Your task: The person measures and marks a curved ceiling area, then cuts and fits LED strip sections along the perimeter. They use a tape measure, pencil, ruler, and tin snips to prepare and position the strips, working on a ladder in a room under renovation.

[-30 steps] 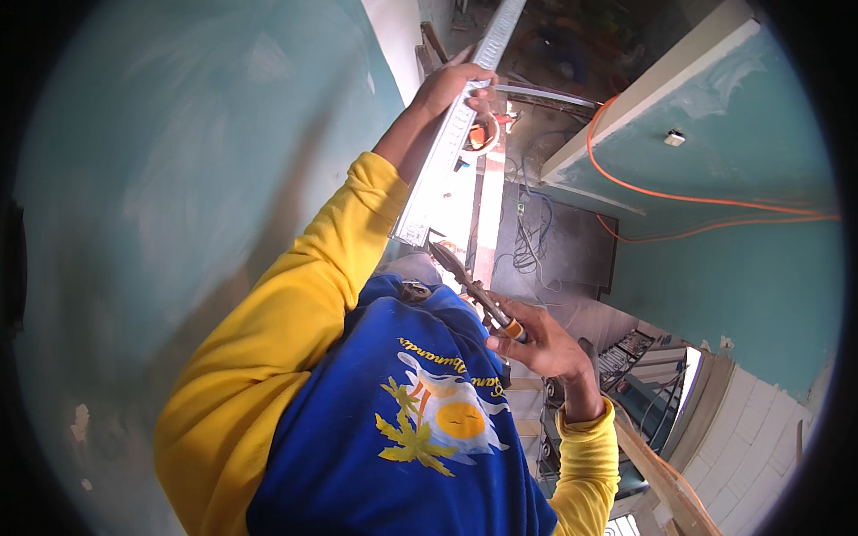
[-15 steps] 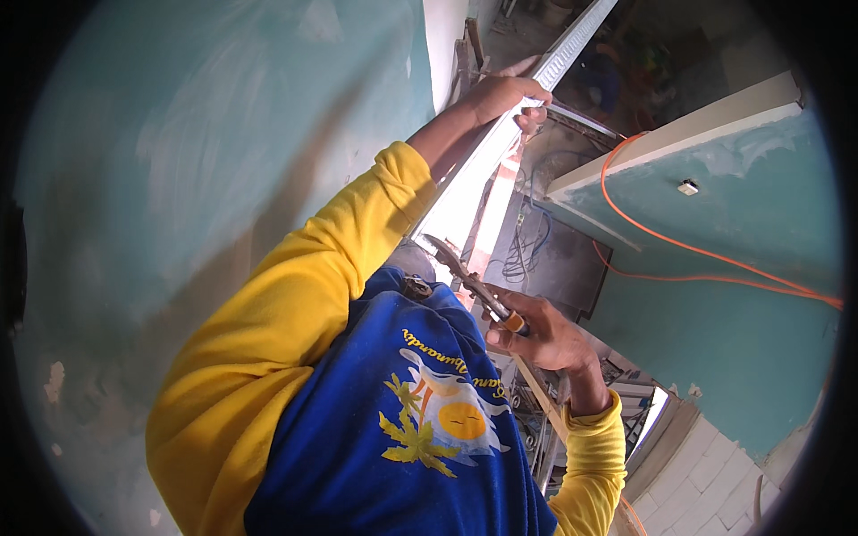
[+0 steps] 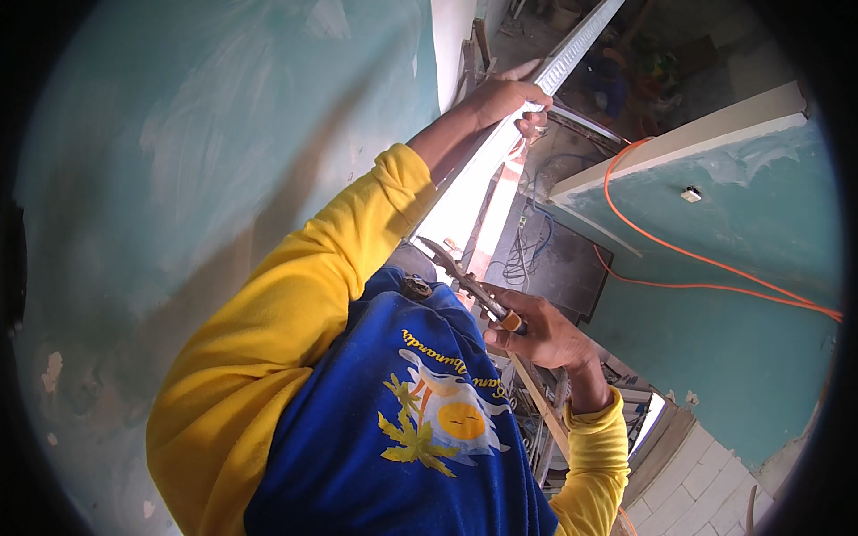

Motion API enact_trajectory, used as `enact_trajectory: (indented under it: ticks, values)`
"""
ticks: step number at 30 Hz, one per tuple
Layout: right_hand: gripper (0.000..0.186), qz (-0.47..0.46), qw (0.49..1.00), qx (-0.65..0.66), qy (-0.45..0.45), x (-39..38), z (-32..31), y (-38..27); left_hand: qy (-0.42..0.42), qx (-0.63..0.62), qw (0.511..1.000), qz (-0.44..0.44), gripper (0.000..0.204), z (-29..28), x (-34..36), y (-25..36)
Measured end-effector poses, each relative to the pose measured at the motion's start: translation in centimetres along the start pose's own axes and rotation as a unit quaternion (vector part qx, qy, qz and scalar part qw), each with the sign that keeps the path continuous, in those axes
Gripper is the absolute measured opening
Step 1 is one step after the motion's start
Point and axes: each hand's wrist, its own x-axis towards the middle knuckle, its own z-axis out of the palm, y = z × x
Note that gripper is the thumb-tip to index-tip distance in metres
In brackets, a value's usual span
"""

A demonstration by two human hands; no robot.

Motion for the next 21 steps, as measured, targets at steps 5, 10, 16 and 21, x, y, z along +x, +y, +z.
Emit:
enact_trajectory:
  ticks: [5,10,16,21]
  values:
    - [0.05,-0.016,1.0,-0.008,-0.004,0.12,-0.12,0.54,-0.004,-0.006,1.0,-0.012,0.073,0.06,0.13,-0.2]
    - [0.052,0.002,1.0,0.018,-0.012,0.16,0.11,0.29,-0.001,-0.012,1.0,-0.016,0.073,0.21,0.2,-0.35]
    - [0.053,-0.023,1.0,0.019,0.011,0.18,0.59,0.29,-0.011,-0.009,1.0,-0.017,0.079,0.03,0.47,-0.32]
    - [0.043,-0.027,1.0,0.007,0.014,0.45,0.78,0.37,0.021,0.0,1.0,-0.022,0.081,0.61,0.04,-0.21]
